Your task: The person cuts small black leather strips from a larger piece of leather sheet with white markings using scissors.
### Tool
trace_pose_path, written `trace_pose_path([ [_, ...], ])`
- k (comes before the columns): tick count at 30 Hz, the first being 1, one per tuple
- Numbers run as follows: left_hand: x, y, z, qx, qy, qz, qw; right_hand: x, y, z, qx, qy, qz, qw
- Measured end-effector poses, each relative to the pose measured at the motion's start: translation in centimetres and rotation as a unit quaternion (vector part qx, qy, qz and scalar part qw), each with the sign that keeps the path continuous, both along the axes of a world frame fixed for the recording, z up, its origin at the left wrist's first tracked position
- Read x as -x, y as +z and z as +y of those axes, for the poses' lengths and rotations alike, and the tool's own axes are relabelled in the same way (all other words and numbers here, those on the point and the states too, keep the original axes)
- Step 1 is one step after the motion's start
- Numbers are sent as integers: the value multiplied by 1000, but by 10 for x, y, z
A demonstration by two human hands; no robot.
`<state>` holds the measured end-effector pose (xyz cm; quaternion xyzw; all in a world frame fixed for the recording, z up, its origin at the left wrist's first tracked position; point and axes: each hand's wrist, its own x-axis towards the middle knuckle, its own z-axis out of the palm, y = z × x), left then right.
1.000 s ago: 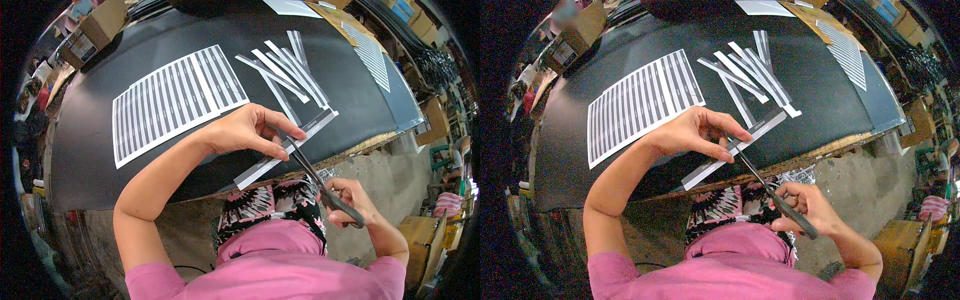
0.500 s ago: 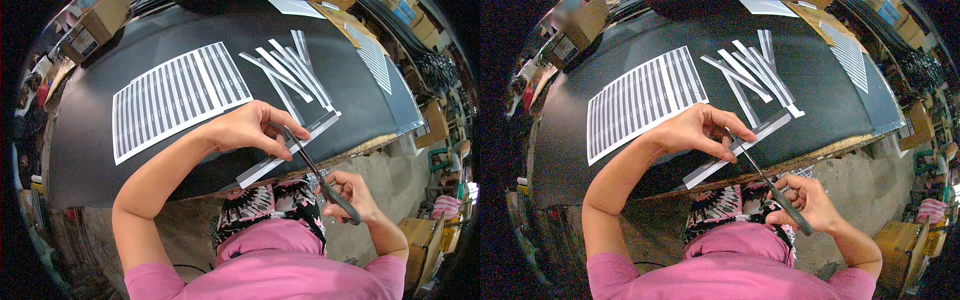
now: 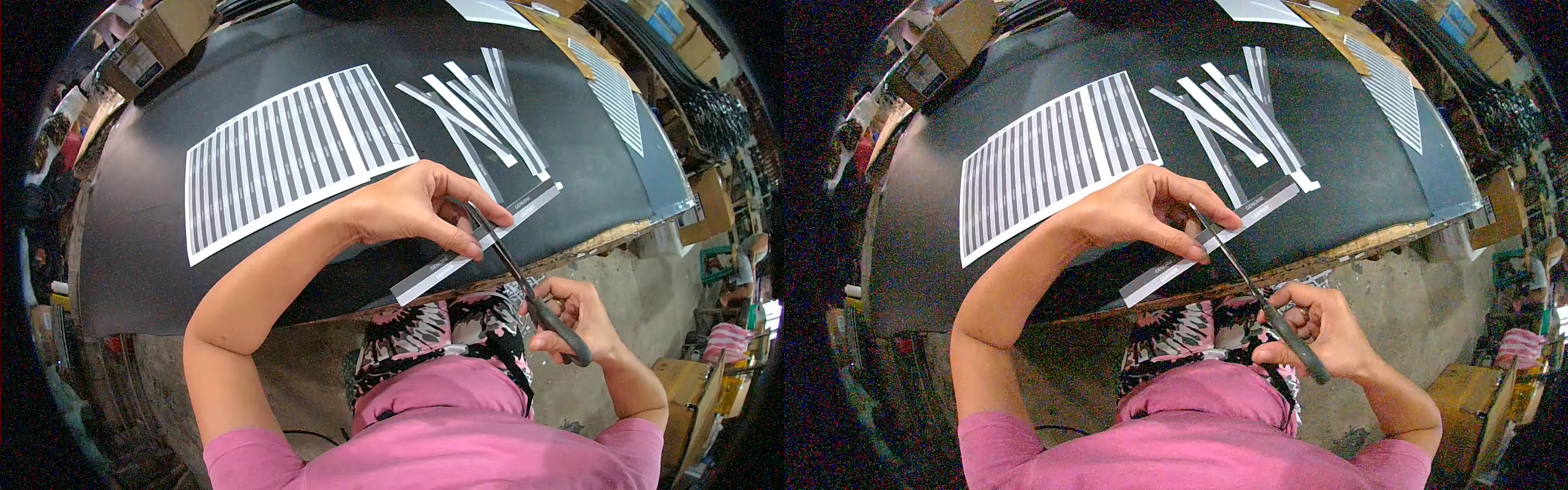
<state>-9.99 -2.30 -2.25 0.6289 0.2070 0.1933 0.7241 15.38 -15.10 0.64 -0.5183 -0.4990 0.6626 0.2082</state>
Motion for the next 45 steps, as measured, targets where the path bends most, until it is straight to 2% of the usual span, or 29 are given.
trace_pose_path([
  [10, 1, -1, 1, -13, -2, 7, 1000, 5, 2, 1, 9, -8, -42, 999],
  [29, 4, -12, 11, 42, 0, 53, 998, 2, -15, 8, 37, -2, -57, 998],
  [31, 8, -5, 14, 36, 3, 49, 998, -9, -19, 11, -44, 38, -83, 995],
  [34, 26, 11, 27, -115, 56, 78, 989, -22, 12, 25, -102, 20, -142, 984],
  [36, 41, 18, 35, -130, 93, 104, 982, -33, 13, 38, -146, 8, -165, 975],
  [38, 47, 21, 40, -112, 100, 108, 983, -35, 18, 56, -322, 26, -292, 900],
  [40, 49, 22, 37, -82, 80, 80, 990, -33, 15, 74, -362, 38, -311, 878],
  [42, 45, 25, 32, -76, 44, 91, 992, -31, 10, 93, -457, 128, -311, 823],
  [45, 42, 24, 30, -101, 13, 76, 992, -17, 17, 114, -443, 205, -326, 809],
])
